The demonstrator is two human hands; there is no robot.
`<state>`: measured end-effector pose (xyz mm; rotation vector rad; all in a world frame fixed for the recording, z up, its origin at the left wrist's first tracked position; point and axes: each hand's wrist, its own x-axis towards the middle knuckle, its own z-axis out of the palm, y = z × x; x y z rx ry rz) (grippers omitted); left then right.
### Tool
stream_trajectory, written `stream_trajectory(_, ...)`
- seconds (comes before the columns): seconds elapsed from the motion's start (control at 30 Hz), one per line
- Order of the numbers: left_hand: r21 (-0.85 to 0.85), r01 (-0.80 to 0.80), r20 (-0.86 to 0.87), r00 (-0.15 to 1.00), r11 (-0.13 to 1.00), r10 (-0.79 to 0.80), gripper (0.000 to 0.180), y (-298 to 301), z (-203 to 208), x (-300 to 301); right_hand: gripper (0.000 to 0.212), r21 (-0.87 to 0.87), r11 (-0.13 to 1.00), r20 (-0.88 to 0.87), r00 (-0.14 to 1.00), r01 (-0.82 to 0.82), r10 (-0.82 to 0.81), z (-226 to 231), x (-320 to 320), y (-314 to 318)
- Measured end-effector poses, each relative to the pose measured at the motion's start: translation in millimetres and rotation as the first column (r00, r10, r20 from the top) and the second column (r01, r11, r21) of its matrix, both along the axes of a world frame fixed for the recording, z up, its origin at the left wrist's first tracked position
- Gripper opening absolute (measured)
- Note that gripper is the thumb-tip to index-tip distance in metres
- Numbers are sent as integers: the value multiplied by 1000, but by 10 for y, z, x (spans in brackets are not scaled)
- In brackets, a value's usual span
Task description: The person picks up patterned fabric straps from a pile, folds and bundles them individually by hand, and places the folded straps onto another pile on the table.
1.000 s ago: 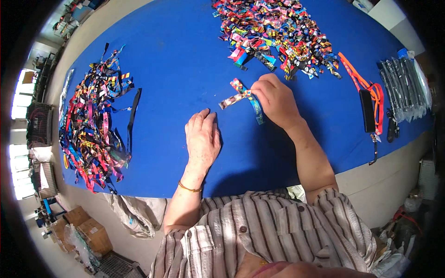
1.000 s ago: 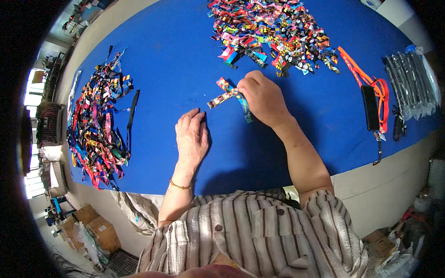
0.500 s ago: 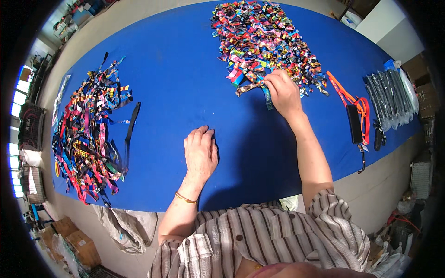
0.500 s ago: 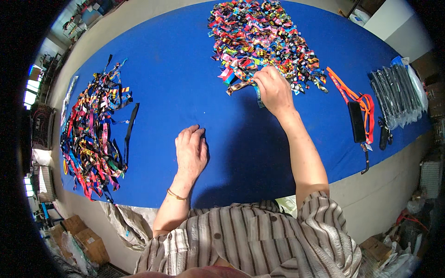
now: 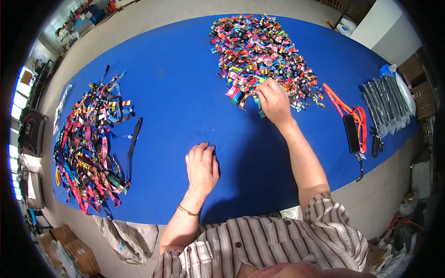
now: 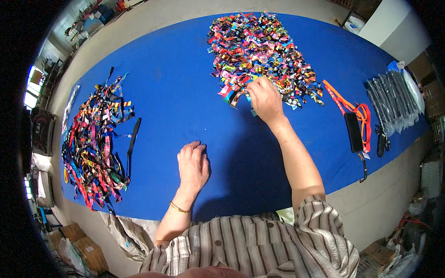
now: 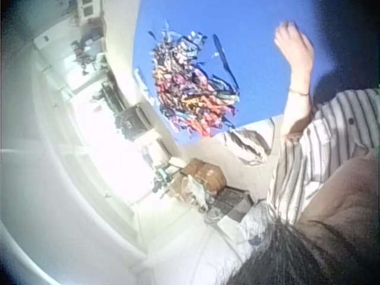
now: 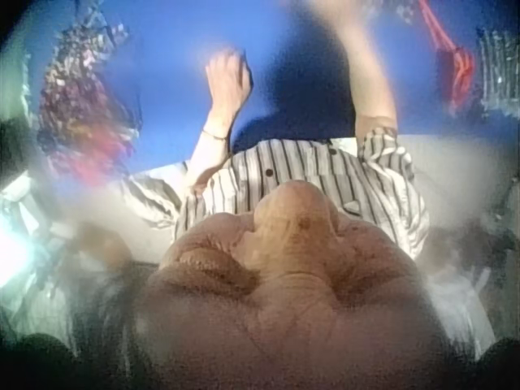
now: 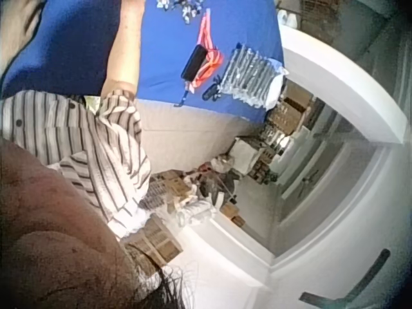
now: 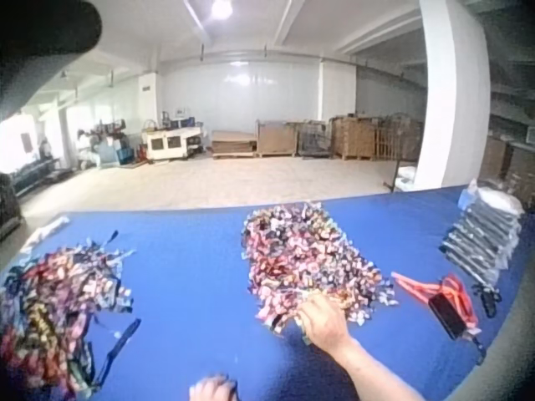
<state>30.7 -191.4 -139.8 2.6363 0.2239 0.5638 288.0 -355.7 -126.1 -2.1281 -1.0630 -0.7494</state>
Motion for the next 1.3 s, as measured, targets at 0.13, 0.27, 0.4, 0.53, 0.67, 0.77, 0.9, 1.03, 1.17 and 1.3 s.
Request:
stream_trajectory(0.13, -3, -1, -8, 1000, 1000, 1, 31, -16, 17, 6, 5, -32, 999, -37, 999, 31, -33, -63, 34, 22)
stream_trajectory(0.27, -5, 5, -6, 1000, 1000, -5, 30, -10, 9, 10, 5, -11, 999, -13, 999, 33, -33, -66, 53, 34)
stream_trajectory(0.4, -12, 3, 12, 1000, 1000, -3, 30, -12, 9, 29, 4, 17, 998, -16, 998, 64, -63, -31, 6, 51)
stream_trajectory(0.53, -2, 2, 8, 1000, 1000, -2, 30, -11, 3, 23, 6, 34, 996, 15, 997, 78, -79, -10, -82, 66)
stream_trajectory(0.67, 6, -6, 18, 1000, 1000, 6, 30, -12, -11, 37, 7, -11, 993, -50, 991, 120, -121, -19, -242, 149)
stream_trajectory(0.77, 4, 4, -16, 1000, 1000, -4, 29, -20, 7, 45, 17, -94, 986, -78, 987, 135, -142, -39, -262, 159)
stream_trajectory(0.9, 2, 0, -5, 1000, 1000, 0, 29, -21, -2, 38, 17, -127, 985, -72, 989, 119, -129, -81, -264, 161)
stream_trajectory(1.03, -1, -3, -9, 1000, 1000, 2, 29, -21, 15, 41, 21, -145, 985, -59, 992, 98, -108, -43, -290, 148)
stream_trajectory(1.17, 4, -7, -16, 1000, 1000, 7, 29, -25, 16, 32, 23, -182, 980, -119, 987, 82, -105, -36, -337, 157)
stream_trajectory(1.3, 7, -7, -4, 1000, 1000, 7, 29, -32, 18, 50, 24, -129, 991, -92, 995, 24, -36, -59, -366, 180)
